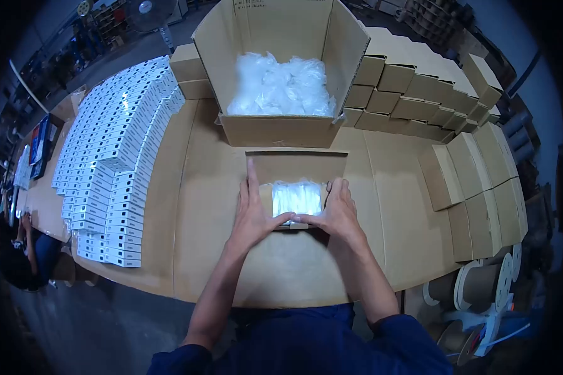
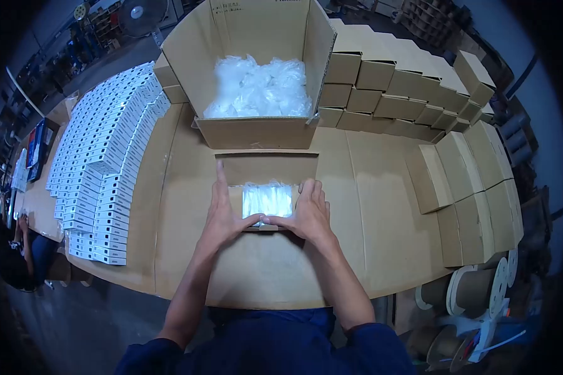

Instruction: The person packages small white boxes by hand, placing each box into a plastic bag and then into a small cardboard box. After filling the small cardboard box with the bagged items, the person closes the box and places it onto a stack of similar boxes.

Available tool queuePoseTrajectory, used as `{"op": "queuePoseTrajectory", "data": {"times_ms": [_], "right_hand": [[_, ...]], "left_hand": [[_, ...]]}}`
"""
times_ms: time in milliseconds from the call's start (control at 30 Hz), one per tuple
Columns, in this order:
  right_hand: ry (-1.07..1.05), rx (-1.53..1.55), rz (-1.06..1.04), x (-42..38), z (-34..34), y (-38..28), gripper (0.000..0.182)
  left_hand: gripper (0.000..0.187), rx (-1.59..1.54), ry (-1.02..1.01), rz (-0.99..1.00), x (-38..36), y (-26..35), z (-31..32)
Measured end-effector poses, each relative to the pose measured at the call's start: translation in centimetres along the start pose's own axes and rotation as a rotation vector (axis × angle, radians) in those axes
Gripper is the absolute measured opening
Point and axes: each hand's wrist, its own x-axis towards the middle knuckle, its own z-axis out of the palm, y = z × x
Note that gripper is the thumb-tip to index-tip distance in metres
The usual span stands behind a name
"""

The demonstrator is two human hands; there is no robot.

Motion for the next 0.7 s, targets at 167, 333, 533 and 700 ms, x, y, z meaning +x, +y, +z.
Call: {"op": "queuePoseTrajectory", "data": {"times_ms": [167, 333, 533, 700], "right_hand": [[0.097, 0.142, 0.052, -0.7, 0.6, 0.0, 0.112], [0.283, 0.225, -0.008, -1.0, 2.2, 1.1, 0.112], [0.319, 0.461, -0.079, -0.8, 4.3, 3.7, 0.075], [0.415, 1.123, 0.052, -5.3, 5.9, 3.3, 0.057]], "left_hand": [[0.139, -0.255, 0.121, 0.042, -0.8, -0.3, 0.4], [0.082, -0.735, 0.181, 0.063, -1.5, -5.1, 2.6], [0.061, -0.753, 0.205, 0.202, -2.0, -5.9, 2.7], [0.054, -0.826, 0.097, 0.156, -2.6, -5.7, 1.6]]}}
